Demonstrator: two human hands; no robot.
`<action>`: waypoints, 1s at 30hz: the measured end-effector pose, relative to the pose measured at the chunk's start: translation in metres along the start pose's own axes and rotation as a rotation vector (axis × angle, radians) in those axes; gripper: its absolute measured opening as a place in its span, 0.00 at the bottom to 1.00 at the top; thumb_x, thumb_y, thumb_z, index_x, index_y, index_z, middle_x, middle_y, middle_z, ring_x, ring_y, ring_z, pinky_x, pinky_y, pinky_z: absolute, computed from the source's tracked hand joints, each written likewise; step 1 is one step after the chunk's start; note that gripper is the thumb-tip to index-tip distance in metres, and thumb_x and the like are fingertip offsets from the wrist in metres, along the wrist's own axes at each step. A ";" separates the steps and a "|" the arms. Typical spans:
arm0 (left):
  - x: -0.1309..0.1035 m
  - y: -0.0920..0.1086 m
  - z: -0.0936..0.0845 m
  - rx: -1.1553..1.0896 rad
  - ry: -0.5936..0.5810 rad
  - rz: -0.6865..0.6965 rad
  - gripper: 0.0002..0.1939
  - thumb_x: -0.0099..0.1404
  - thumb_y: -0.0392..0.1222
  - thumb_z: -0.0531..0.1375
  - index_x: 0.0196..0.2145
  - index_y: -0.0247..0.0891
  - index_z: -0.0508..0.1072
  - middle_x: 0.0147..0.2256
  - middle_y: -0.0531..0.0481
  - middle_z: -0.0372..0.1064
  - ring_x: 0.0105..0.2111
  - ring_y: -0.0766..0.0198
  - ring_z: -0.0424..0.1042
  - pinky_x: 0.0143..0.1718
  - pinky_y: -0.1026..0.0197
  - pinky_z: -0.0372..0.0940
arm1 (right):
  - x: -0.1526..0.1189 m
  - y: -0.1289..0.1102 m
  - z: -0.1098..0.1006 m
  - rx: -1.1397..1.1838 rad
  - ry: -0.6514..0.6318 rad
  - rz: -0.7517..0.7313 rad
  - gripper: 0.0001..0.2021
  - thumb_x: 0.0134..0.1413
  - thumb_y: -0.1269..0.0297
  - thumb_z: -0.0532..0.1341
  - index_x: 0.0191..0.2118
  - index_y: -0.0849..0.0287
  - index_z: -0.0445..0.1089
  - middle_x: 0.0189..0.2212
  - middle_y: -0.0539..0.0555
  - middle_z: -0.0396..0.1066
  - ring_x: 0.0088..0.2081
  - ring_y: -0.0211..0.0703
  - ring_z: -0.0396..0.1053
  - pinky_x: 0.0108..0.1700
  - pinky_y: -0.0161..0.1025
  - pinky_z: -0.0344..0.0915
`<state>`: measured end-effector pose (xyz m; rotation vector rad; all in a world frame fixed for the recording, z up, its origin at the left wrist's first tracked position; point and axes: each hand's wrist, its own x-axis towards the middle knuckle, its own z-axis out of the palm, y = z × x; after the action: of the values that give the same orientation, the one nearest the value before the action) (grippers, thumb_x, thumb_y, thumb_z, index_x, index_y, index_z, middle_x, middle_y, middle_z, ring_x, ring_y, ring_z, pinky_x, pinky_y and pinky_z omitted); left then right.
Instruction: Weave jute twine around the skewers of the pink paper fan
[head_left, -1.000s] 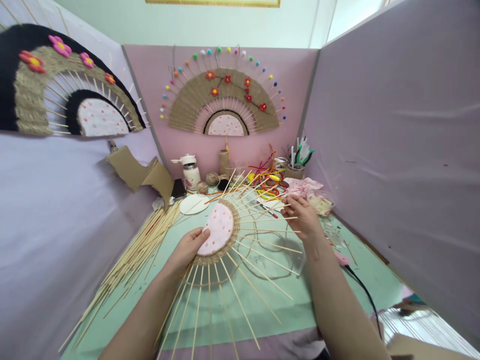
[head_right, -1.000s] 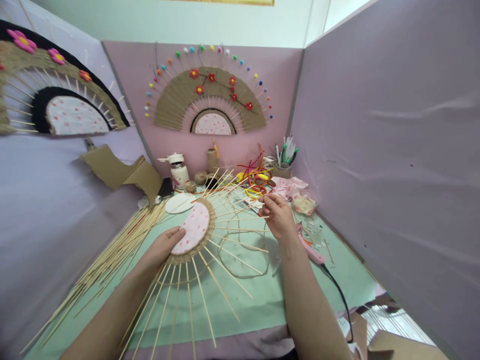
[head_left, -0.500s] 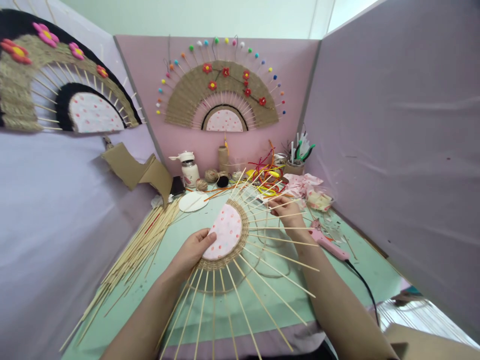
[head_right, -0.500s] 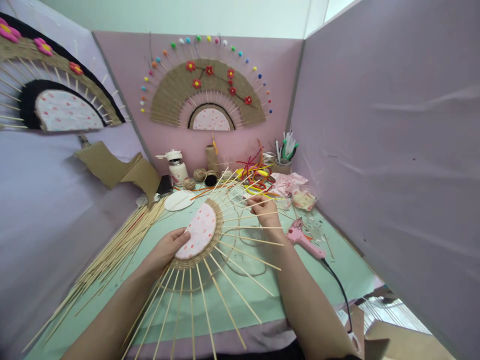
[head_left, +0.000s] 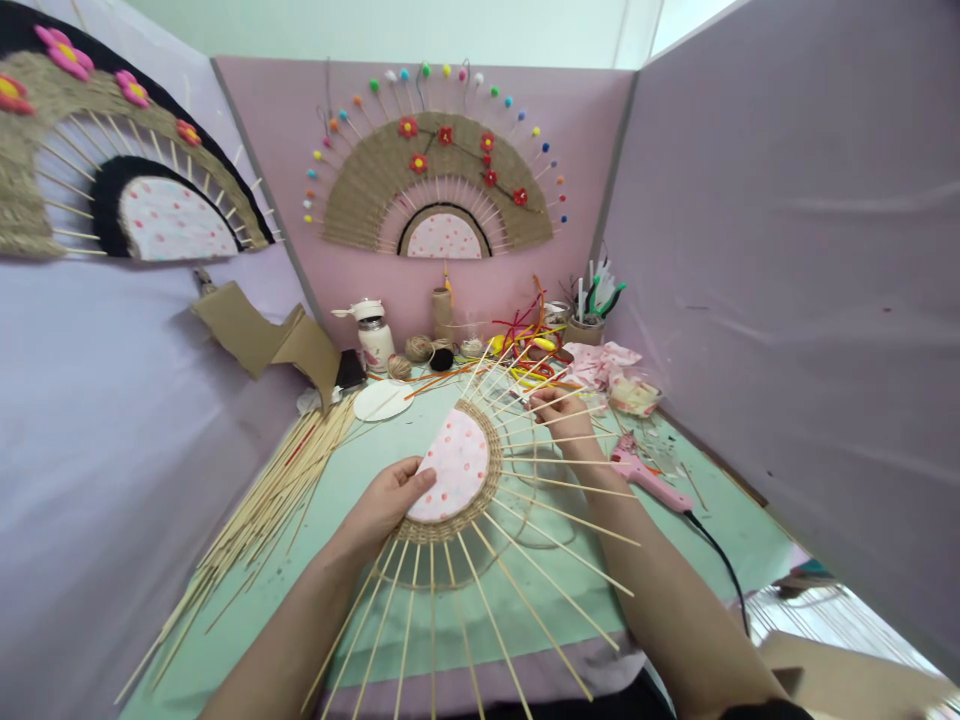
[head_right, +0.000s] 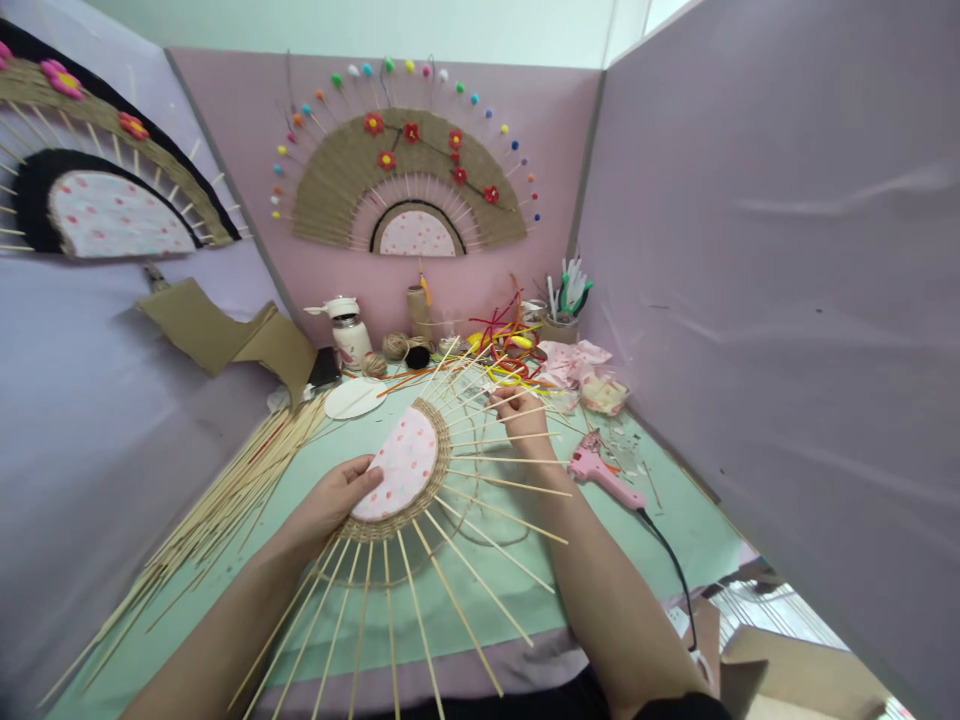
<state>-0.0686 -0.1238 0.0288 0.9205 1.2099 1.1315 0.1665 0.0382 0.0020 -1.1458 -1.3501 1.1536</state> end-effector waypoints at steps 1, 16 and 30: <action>0.000 0.000 0.000 -0.002 0.001 0.002 0.22 0.49 0.52 0.70 0.35 0.32 0.76 0.29 0.46 0.77 0.25 0.65 0.72 0.27 0.66 0.64 | -0.001 0.000 0.000 -0.001 0.001 -0.007 0.12 0.62 0.60 0.59 0.48 0.60 0.68 0.45 0.55 0.70 0.41 0.43 0.71 0.42 0.44 0.71; 0.005 0.009 -0.005 -0.189 0.236 0.032 0.09 0.58 0.42 0.65 0.31 0.32 0.74 0.25 0.47 0.77 0.21 0.67 0.72 0.24 0.68 0.66 | -0.005 -0.007 -0.016 0.099 0.396 -0.245 0.12 0.47 0.54 0.61 0.36 0.55 0.69 0.34 0.52 0.70 0.38 0.44 0.64 0.41 0.40 0.60; 0.003 0.008 -0.001 -0.245 0.251 0.017 0.05 0.59 0.38 0.64 0.30 0.32 0.73 0.22 0.48 0.75 0.18 0.68 0.71 0.22 0.68 0.67 | -0.035 -0.019 0.017 0.088 -0.176 -0.215 0.10 0.39 0.56 0.69 0.28 0.57 0.77 0.27 0.53 0.76 0.29 0.42 0.69 0.33 0.39 0.64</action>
<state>-0.0712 -0.1189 0.0356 0.6173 1.2305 1.4053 0.1506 0.0006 0.0165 -0.8294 -1.5011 1.1639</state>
